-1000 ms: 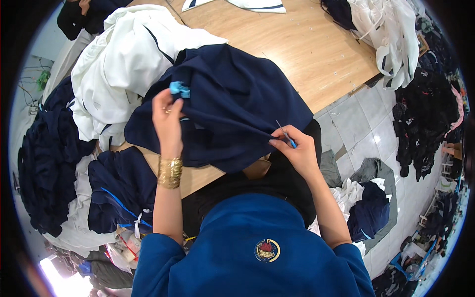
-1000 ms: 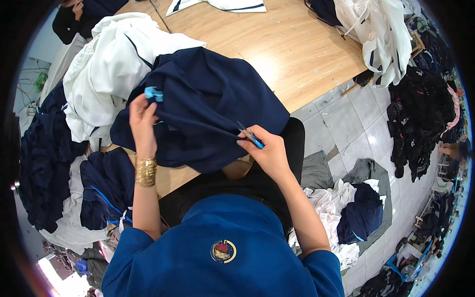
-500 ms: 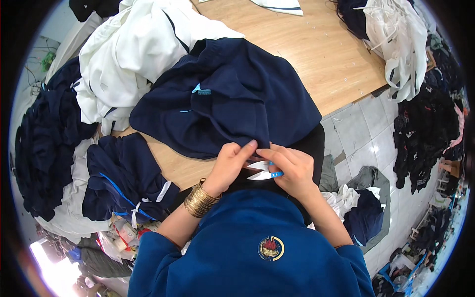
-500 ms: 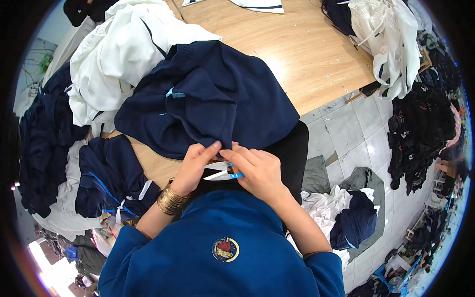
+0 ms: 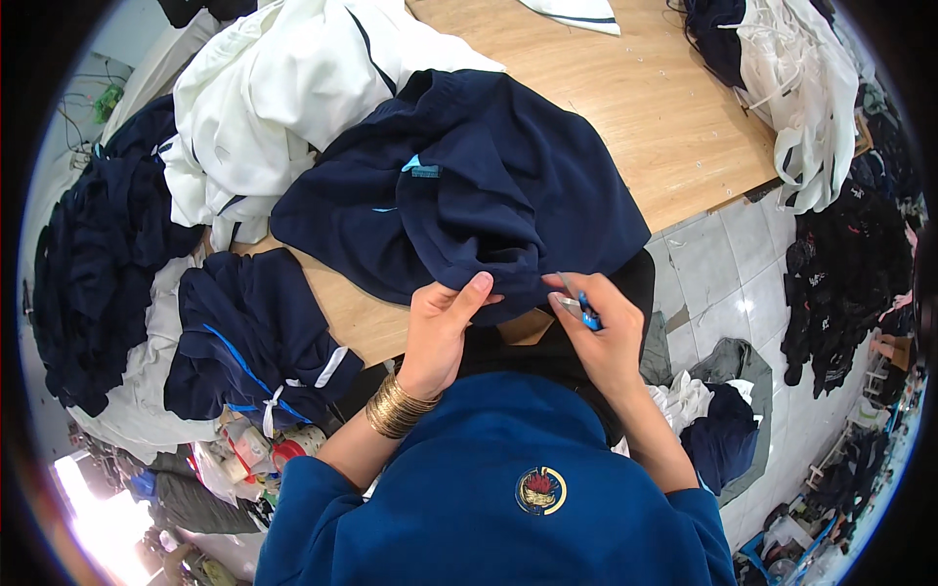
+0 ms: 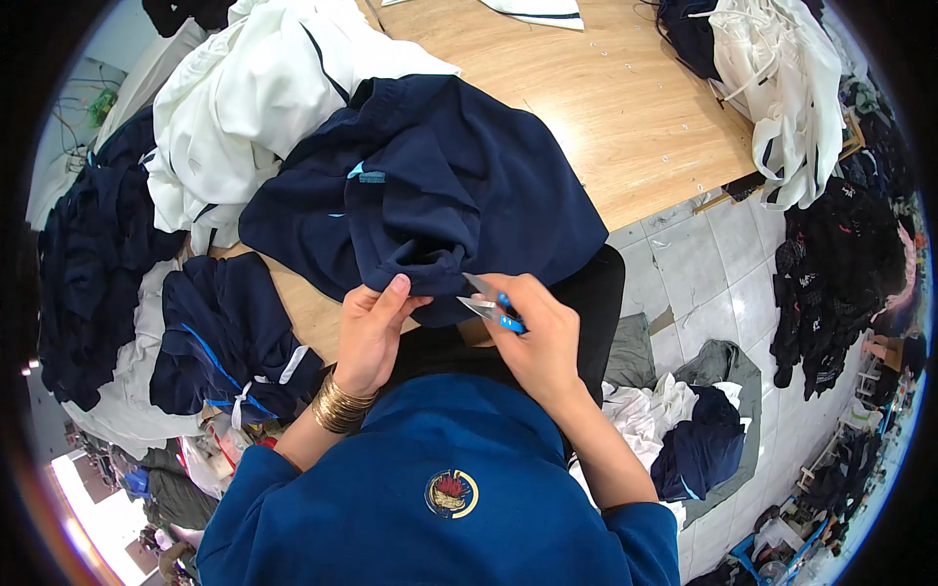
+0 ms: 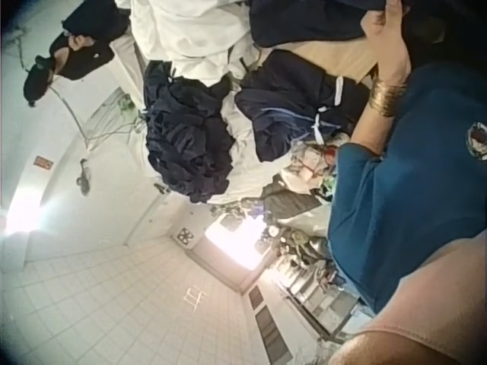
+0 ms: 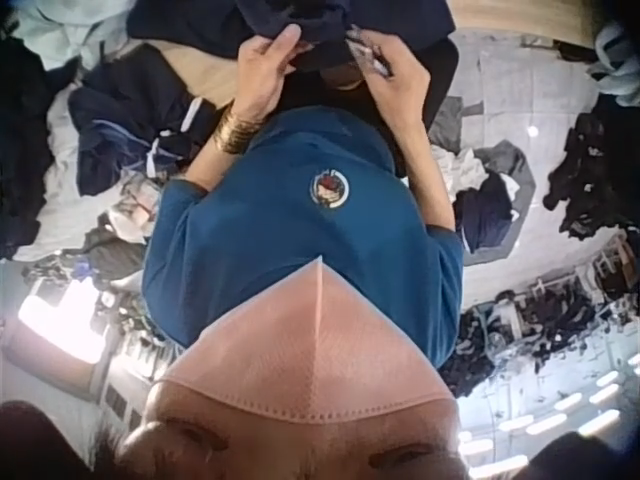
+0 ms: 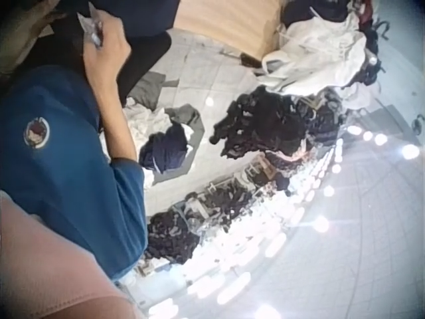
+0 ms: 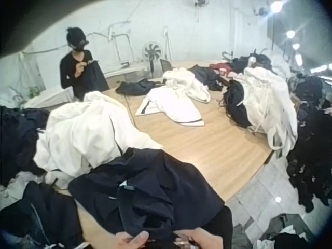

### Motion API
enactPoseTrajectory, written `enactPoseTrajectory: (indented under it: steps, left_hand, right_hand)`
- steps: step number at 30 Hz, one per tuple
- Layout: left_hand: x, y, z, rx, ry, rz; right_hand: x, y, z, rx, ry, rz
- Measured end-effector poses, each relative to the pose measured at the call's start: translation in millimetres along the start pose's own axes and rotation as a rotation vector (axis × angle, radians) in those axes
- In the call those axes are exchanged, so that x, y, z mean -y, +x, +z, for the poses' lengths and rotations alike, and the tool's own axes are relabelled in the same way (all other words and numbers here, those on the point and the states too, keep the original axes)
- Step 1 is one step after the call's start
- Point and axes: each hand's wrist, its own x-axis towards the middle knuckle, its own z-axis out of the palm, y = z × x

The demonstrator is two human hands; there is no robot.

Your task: Trimming loose threads from garments using thread snips in a textile factory setting.

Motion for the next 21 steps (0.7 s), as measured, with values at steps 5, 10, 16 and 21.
enactPoseTrajectory:
  steps: [5,10,16,21]
  left_hand:
    - [-9.7,-6.7,4.7,0.013,0.014,-0.007]
    - [-13.2,-10.5,10.6,0.013,0.116,0.061]
    - [-15.2,-10.3,13.0,0.04,0.208,0.095]
    - [-10.4,-11.1,11.7,0.118,0.318,0.129]
  right_hand:
    - [19.5,7.3,-8.3,-0.084,-0.078,0.046]
    - [15.1,5.7,-10.0,-0.041,-0.303,-0.064]
    - [20.3,7.0,-7.7,-0.102,-0.161,-0.026]
    - [28.6,11.1,-0.6,-0.022,-0.133,-0.122]
